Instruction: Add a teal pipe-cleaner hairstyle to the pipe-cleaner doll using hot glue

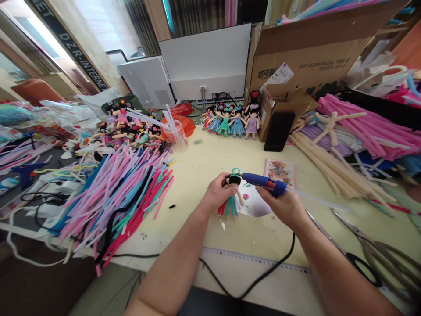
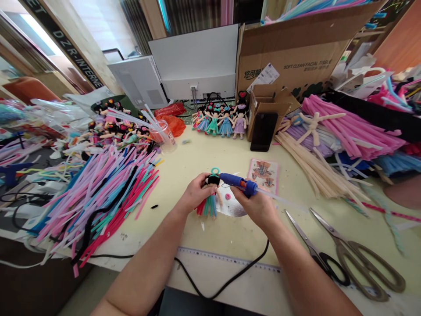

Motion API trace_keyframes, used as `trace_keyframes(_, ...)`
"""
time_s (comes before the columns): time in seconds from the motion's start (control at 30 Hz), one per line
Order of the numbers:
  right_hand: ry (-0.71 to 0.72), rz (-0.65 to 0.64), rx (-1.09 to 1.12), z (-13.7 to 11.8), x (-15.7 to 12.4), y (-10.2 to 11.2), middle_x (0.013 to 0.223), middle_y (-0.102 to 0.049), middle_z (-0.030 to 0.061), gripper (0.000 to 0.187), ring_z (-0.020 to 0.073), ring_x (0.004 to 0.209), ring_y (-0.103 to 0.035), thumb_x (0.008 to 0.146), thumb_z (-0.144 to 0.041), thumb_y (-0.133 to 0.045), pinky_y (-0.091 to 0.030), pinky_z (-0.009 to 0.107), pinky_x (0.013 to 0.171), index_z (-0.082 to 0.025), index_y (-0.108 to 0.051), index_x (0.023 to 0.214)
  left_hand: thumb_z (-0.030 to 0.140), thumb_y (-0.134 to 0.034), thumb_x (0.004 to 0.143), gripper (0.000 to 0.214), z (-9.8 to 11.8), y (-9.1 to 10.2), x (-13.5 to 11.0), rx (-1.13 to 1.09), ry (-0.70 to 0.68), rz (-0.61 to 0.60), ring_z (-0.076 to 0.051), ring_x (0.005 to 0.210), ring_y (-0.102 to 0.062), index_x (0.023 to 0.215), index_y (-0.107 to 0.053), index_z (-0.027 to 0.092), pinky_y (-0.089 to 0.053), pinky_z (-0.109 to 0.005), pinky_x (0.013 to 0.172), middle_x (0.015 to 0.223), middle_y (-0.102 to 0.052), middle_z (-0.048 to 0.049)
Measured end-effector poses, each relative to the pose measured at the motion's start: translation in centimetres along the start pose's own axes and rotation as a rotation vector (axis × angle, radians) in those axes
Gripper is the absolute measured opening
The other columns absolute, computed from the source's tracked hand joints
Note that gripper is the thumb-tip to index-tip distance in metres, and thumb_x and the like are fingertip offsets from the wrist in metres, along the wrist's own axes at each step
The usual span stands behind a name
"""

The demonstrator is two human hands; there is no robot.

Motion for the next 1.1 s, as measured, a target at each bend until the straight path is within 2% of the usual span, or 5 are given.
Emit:
trace_keyframes(0.23, 0.043, 0.003, 0.016, -0.01, 0.08, 0.11, 0.054, -0.057, -0.0005, 0.031, 0.0176, 0.051, -0.054, 0.074, -0.051, -0.054, -0.042, 0.029, 0.049, -0.022, -0.061, 0.065, 0.021, -0.064, 0.072, 0.035, -0.01, 0.02, 0.01, 0.001, -0.011, 0.003, -0.015, 0.085, -0.059, 0.105, -0.058, 0.017, -0.046, -0.025, 0.076, 0.092, -0.064, -0.0021)
trace_keyframes(0.53, 0.018, 0.038, 0.016, 0.05, 0.25, 0.30, 0.058, -0.062, 0.0006, 0.033, 0.0198, 0.055, -0.059, 0.072, -0.052, -0.054, -0.043, 0.030, 0.052, -0.022, -0.065, 0.068, 0.020, -0.064, 0.071, 0.036, -0.02, -0.04, 0.01, -0.019, 0.009, -0.001, -0.015, 0.085, -0.059, 0.106, -0.057, 0.017, -0.045, -0.025, 0.076, 0.091, -0.064, -0.0019)
trace_keyframes(0.93, 0.008, 0.065, 0.009, -0.28, 0.30, 0.95, 0.053, -0.059, 0.0019, 0.034, 0.0196, 0.052, -0.056, 0.071, -0.052, -0.052, -0.040, 0.030, 0.050, -0.022, -0.064, 0.059, 0.017, -0.063, 0.069, 0.038, 0.08, -0.17, -0.04, -0.012, 0.040, 0.006, -0.015, 0.085, -0.059, 0.106, -0.058, 0.017, -0.045, -0.025, 0.076, 0.091, -0.065, -0.0018)
trace_keyframes(1.1, 0.017, 0.064, 0.023, -0.23, 0.31, 0.93, 0.055, -0.060, 0.0019, 0.034, 0.0198, 0.053, -0.057, 0.072, -0.051, -0.051, -0.042, 0.031, 0.050, -0.022, -0.067, 0.063, 0.016, -0.063, 0.067, 0.037, 0.20, -0.41, -0.13, -0.001, 0.046, 0.003, -0.015, 0.084, -0.060, 0.104, -0.059, 0.017, -0.045, -0.025, 0.075, 0.090, -0.065, -0.0015)
Point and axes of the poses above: each hand's wrist, its own x-axis towards the middle knuckle, its own y-axis out of the back of the hand, z = x × y, the point moved 5 cm from there along x, towards the middle knuckle
